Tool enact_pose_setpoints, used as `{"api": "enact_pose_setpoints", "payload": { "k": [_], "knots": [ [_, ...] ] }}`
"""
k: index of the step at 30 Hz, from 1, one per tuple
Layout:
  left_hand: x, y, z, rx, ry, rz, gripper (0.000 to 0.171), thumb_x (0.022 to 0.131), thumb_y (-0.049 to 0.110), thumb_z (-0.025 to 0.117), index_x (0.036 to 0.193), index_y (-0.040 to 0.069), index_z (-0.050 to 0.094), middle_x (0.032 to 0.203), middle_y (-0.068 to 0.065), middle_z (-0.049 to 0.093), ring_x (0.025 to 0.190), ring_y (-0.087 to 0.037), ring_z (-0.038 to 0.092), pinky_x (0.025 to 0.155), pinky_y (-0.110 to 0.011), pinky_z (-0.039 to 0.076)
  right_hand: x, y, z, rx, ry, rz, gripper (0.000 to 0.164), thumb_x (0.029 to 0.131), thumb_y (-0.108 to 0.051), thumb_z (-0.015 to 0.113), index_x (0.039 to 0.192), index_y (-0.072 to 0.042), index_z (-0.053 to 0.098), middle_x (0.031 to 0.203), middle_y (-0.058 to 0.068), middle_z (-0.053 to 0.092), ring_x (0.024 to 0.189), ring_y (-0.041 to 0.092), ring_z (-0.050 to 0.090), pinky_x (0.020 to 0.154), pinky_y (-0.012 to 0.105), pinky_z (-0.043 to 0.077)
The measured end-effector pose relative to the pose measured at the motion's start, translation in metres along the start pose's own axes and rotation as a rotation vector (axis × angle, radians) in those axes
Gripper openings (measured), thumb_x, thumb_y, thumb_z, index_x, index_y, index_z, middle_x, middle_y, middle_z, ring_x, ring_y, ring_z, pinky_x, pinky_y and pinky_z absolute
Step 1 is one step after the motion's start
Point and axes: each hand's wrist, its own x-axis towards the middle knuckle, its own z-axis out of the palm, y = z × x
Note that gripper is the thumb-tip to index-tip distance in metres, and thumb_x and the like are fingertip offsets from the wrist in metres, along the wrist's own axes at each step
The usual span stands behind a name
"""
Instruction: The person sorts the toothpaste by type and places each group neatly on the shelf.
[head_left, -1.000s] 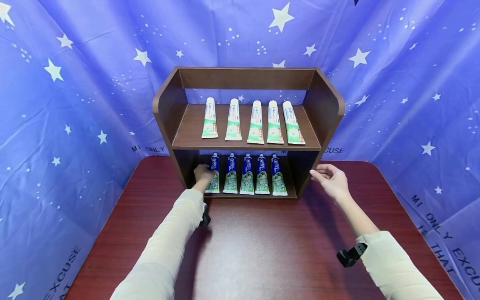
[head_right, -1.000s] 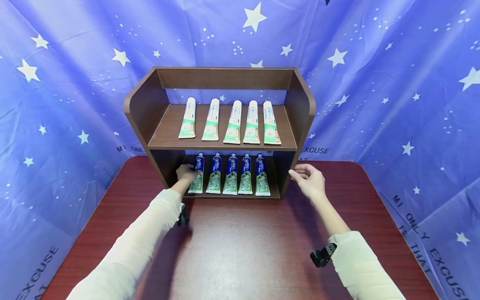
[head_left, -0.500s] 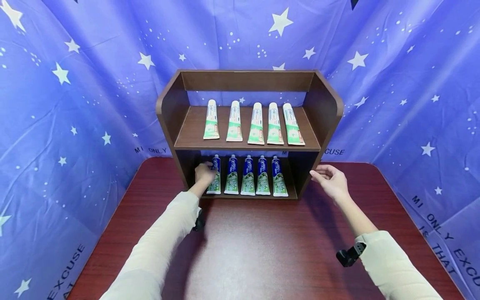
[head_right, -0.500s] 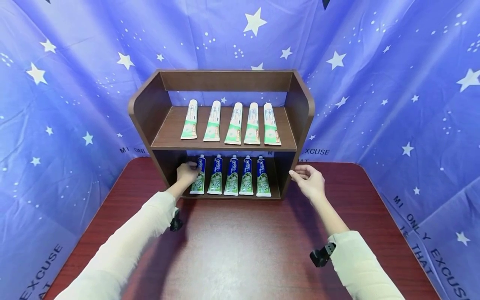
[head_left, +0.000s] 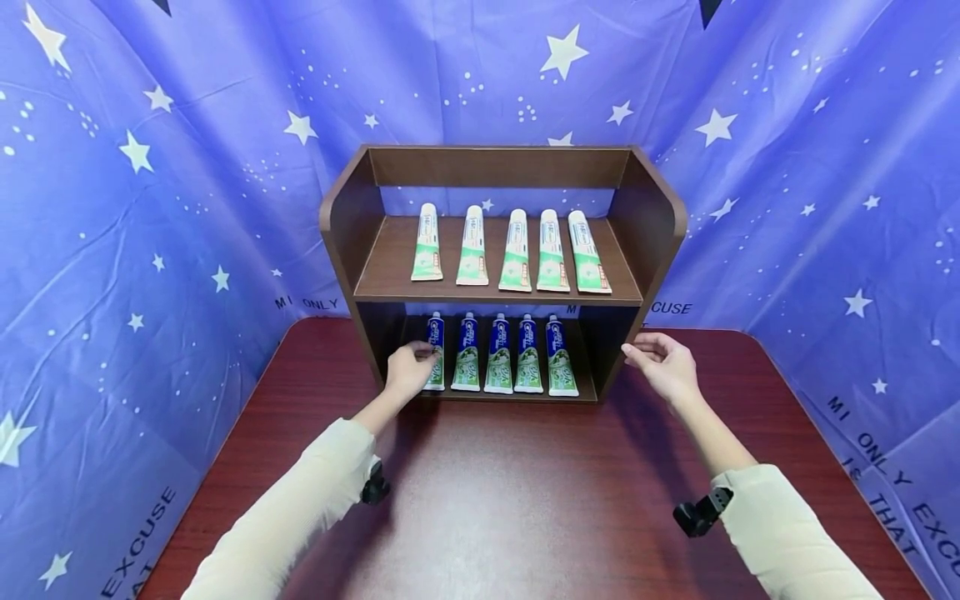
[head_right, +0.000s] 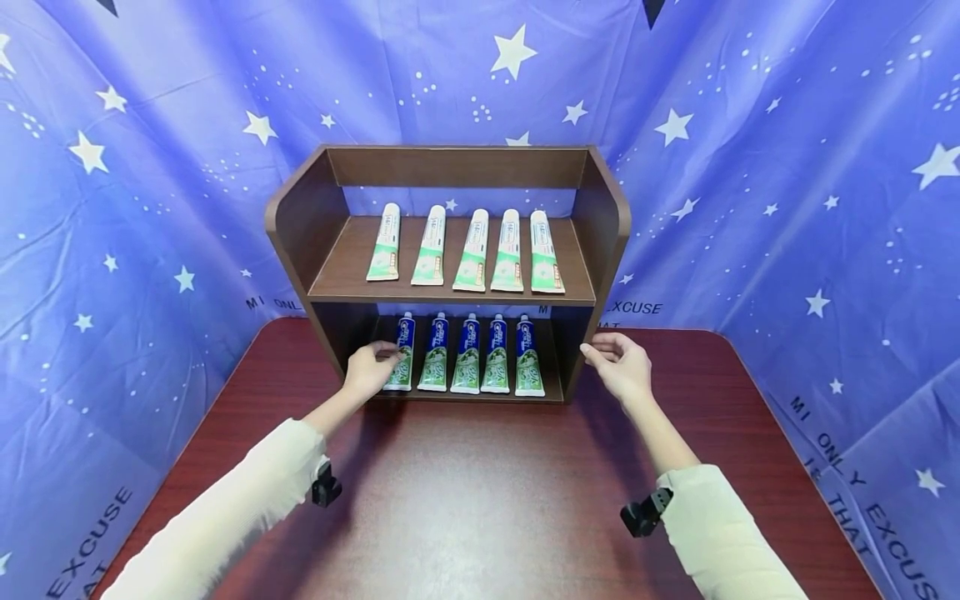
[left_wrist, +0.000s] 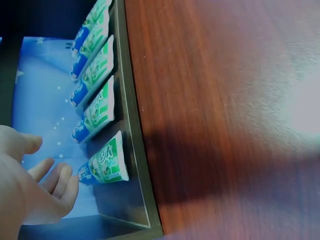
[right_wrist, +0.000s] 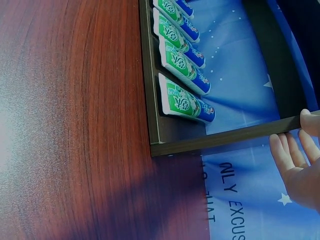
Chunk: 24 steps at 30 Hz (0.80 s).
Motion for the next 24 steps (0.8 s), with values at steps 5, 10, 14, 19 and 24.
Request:
{"api": "enact_pose_setpoints", "payload": {
  "k": [5, 10, 14, 19, 24],
  "knots": [
    [-0.013, -0.002, -0.012, 0.038, -0.058, 0.101, 0.031, 0.088, 0.016, 0.063, 0.115, 0.001, 0.065, 0.111, -0.017, 0.070, 0.101, -0.028, 0.068, 0.088, -0.042, 0.056, 0.002, 0.000, 0.001, 0.004, 0.003, 0.001, 0.038, 0.090, -0.011, 0.065, 0.115, 0.013, 0.052, 0.073, -0.028, 0.059, 0.067, -0.010, 0.064, 0.065, 0.007, 0.055],
    [-0.029, -0.004, -0.025, 0.077, -0.086, 0.200, 0.032, 0.088, 0.015, 0.065, 0.117, 0.002, 0.064, 0.118, -0.017, 0.067, 0.102, -0.030, 0.066, 0.088, -0.043, 0.056, 0.002, -0.002, -0.003, 0.017, -0.006, -0.007, 0.039, 0.090, -0.009, 0.065, 0.117, 0.014, 0.051, 0.074, -0.028, 0.060, 0.067, -0.010, 0.064, 0.065, 0.007, 0.055],
    [-0.045, -0.003, -0.035, 0.120, -0.072, 0.242, 0.034, 0.087, 0.019, 0.067, 0.117, 0.005, 0.064, 0.119, -0.015, 0.065, 0.105, -0.029, 0.064, 0.090, -0.045, 0.054, 0.000, -0.003, -0.011, -0.014, 0.000, -0.048, 0.040, 0.089, -0.010, 0.066, 0.118, 0.014, 0.052, 0.075, -0.031, 0.061, 0.067, -0.012, 0.063, 0.065, 0.007, 0.055],
    [-0.063, -0.006, -0.051, 0.215, -0.041, 0.296, 0.038, 0.086, 0.027, 0.068, 0.119, 0.008, 0.064, 0.119, -0.012, 0.066, 0.112, -0.029, 0.061, 0.094, -0.047, 0.052, -0.005, -0.003, -0.022, -0.190, 0.001, -0.121, 0.041, 0.090, -0.021, 0.067, 0.118, 0.007, 0.058, 0.083, -0.029, 0.065, 0.072, -0.021, 0.058, 0.065, 0.004, 0.051],
    [-0.077, -0.011, -0.071, 0.357, 0.097, 0.409, 0.045, 0.084, 0.038, 0.069, 0.116, 0.007, 0.065, 0.118, -0.014, 0.067, 0.112, -0.034, 0.059, 0.094, -0.051, 0.050, -0.015, -0.007, -0.029, -0.436, -0.010, -0.227, 0.044, 0.090, -0.030, 0.066, 0.125, -0.002, 0.059, 0.119, 0.012, 0.068, 0.094, -0.009, 0.062, 0.080, 0.015, 0.050]
  ]
}}
